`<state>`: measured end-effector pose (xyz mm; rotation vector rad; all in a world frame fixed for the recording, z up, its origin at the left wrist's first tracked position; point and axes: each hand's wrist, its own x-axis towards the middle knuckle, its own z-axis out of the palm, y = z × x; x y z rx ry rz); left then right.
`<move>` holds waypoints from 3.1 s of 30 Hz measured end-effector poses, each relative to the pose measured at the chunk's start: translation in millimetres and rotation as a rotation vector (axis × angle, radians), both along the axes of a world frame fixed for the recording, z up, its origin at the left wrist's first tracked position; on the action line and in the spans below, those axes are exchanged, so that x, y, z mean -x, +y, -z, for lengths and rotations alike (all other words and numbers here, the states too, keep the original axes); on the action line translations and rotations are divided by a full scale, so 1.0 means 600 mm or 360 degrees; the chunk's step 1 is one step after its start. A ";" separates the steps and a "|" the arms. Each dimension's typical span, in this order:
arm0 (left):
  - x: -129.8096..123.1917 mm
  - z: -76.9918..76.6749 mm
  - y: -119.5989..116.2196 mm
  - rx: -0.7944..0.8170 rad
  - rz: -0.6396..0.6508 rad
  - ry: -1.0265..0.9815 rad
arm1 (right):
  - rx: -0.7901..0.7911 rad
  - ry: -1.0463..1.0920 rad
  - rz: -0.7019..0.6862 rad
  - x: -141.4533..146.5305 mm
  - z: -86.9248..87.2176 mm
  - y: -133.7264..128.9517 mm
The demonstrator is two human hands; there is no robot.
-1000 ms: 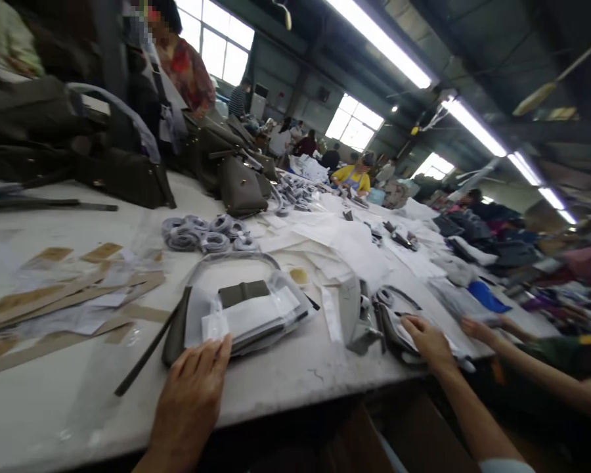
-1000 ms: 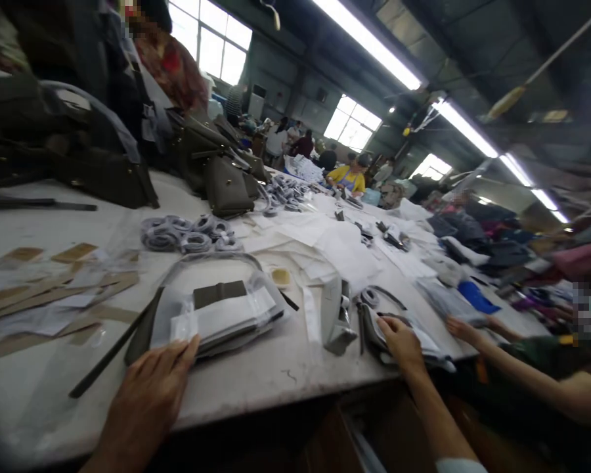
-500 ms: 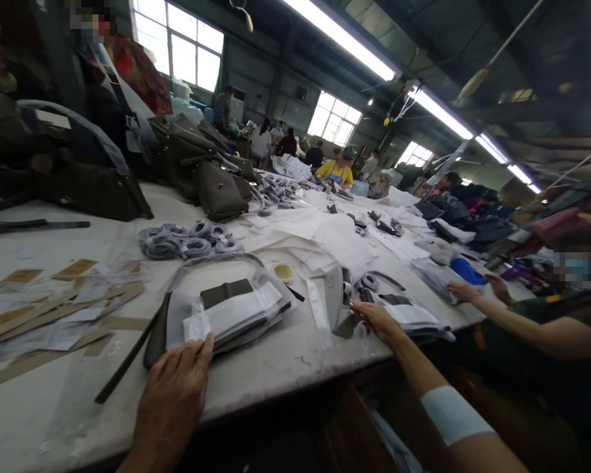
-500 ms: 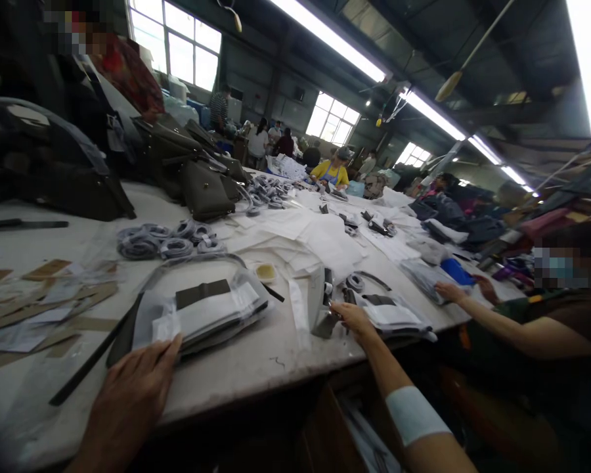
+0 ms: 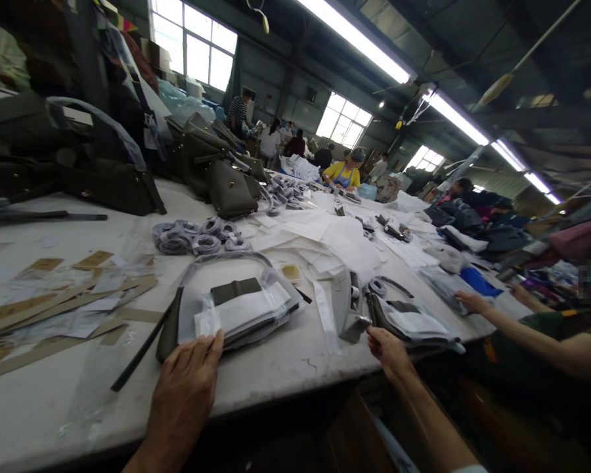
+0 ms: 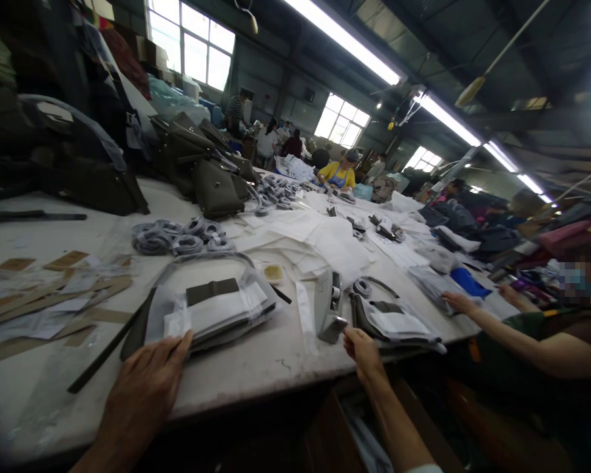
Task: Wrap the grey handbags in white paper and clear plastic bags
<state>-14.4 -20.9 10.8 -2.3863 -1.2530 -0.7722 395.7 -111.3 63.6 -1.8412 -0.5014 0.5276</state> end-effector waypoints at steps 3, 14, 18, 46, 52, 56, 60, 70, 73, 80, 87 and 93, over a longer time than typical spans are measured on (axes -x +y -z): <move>-0.004 0.001 -0.006 0.0037 -0.0033 -0.0032 | 0.0085 0.0058 0.0006 0.012 0.038 -0.017; -0.024 0.006 -0.022 0.0318 -0.0164 -0.0091 | 0.0290 -0.0614 -0.1628 0.211 -0.081 0.124; -0.025 0.008 -0.025 0.0287 -0.0147 -0.0155 | 0.0312 -0.0935 -0.2340 0.334 -0.128 0.222; -0.026 0.022 -0.015 0.0235 -0.0105 -0.0346 | 0.0205 -0.2450 -0.3195 0.507 -0.070 0.448; -0.025 0.021 -0.014 0.0257 -0.0106 -0.0370 | 0.0206 -0.1447 -0.2482 0.428 -0.012 0.412; -0.021 0.009 -0.004 0.0381 -0.0071 -0.0331 | 0.0362 -0.1466 -0.2340 0.431 0.013 0.379; -0.014 0.000 -0.005 0.0415 -0.0039 -0.0295 | 0.0387 -0.1483 -0.2325 0.441 0.004 0.367; 0.039 -0.007 -0.061 0.0542 0.0303 -0.0273 | 0.0449 -0.1476 -0.2310 0.419 0.018 0.272; 0.038 -0.005 -0.058 0.0472 0.0357 -0.0158 | 0.0341 -0.1660 -0.2184 0.423 0.046 0.245; 0.103 -0.050 0.002 0.0762 0.0402 -0.0625 | 0.0137 -0.1489 -0.2357 0.405 0.077 0.224; 0.179 -0.043 0.129 0.0821 -0.0465 0.0278 | 0.0311 -0.1299 -0.2454 0.408 0.046 0.211; 0.141 -0.026 0.185 0.0946 -0.0309 0.0501 | 0.0249 -0.1303 -0.2431 0.408 0.047 0.212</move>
